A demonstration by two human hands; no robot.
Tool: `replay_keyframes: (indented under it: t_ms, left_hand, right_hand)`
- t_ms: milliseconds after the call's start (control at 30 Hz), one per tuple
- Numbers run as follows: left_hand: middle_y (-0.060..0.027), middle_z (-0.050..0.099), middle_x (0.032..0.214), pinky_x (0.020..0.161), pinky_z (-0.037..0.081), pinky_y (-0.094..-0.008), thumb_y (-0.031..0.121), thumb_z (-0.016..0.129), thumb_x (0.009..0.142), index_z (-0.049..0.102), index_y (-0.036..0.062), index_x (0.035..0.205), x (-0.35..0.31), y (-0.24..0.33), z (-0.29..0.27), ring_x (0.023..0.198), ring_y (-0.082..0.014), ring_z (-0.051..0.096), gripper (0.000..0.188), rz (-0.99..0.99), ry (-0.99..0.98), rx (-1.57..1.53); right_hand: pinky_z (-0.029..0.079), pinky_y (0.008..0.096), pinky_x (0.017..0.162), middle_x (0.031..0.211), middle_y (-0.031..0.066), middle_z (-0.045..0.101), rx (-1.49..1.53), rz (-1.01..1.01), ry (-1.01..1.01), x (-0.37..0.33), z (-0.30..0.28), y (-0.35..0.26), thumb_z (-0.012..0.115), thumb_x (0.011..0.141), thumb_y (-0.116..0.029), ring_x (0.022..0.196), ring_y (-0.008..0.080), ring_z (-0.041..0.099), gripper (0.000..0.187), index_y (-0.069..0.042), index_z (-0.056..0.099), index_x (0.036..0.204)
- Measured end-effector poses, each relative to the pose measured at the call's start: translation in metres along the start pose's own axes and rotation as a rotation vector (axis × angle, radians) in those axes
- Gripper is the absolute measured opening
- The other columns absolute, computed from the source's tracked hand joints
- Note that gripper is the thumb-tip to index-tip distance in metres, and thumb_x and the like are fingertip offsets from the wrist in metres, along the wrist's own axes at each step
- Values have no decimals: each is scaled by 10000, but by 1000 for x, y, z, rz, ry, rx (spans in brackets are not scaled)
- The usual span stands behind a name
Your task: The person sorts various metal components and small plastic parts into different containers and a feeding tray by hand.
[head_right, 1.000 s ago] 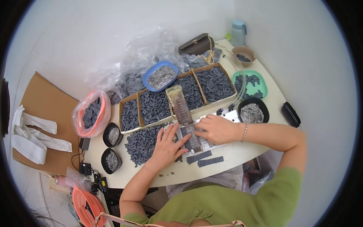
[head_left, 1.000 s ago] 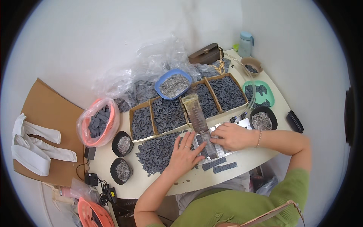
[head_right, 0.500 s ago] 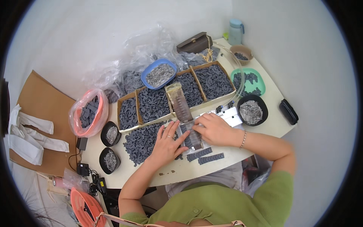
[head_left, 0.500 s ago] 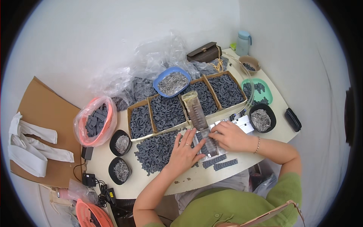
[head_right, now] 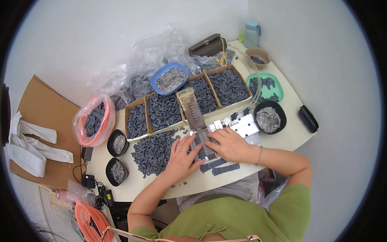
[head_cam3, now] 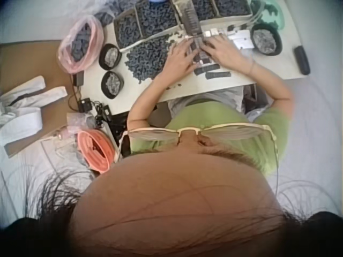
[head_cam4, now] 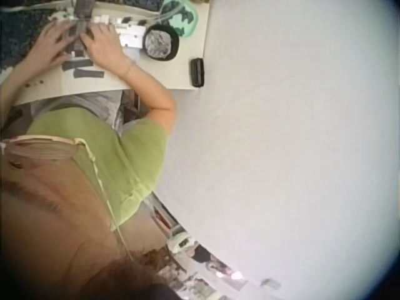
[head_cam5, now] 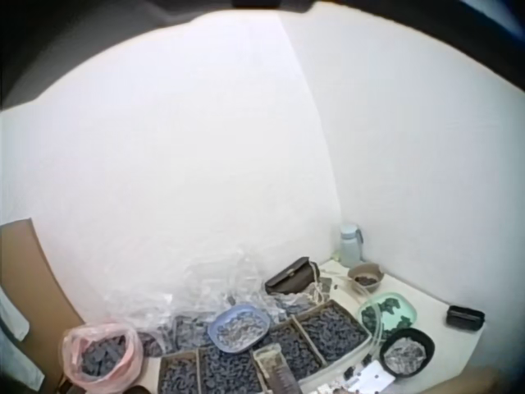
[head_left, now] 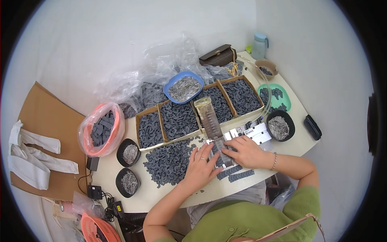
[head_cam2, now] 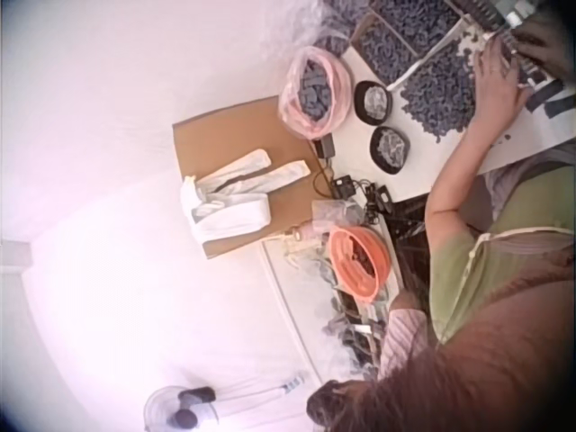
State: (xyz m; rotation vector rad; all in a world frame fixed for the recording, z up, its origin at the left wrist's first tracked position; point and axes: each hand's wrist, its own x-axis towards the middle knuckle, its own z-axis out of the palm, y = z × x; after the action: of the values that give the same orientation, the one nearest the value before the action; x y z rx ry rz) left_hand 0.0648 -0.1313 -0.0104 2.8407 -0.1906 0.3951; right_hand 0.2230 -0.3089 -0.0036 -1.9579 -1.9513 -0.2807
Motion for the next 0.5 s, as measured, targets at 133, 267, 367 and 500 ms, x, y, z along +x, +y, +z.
replay_keyframes:
  t_ms: [133, 267, 367, 500]
  left_hand:
    - [-215, 392, 1391, 1054, 287, -541, 356, 711, 795, 532, 50, 1276, -2, 0, 1, 1311, -375, 366, 598, -53, 30, -11]
    - [-224, 383, 1398, 1054, 284, -546, 361, 710, 794, 525, 47, 1287, -2, 6, 5, 1310, -388, 360, 613, -35, -1, -16]
    - [-229, 376, 1406, 1054, 282, -548, 368, 707, 794, 520, 44, 1294, -3, 10, 5, 1309, -395, 360, 624, -14, -18, -5]
    - [-235, 369, 1413, 1053, 282, -545, 366, 701, 801, 515, 24, 1292, -4, 14, 4, 1310, -393, 359, 627, -29, 2, 8]
  right_hand:
    - [412, 368, 883, 1138, 105, 576, 24, -2, 13, -7, 0, -6, 605, 749, -128, 1042, 250, 542, 366, -63, 637, 1108]
    - [414, 367, 870, 1107, 87, 581, 73, 8, 44, -5, -2, -5, 640, 713, -116, 1025, 253, 541, 356, -64, 656, 1065]
    - [416, 364, 836, 1039, 58, 585, 118, 37, 64, 1, -4, 2, 669, 710, -120, 980, 243, 540, 316, -74, 669, 1023]
    - [412, 366, 787, 954, 29, 581, 181, 62, 14, 12, 6, 11, 685, 755, -152, 931, 225, 541, 190, -93, 662, 935]
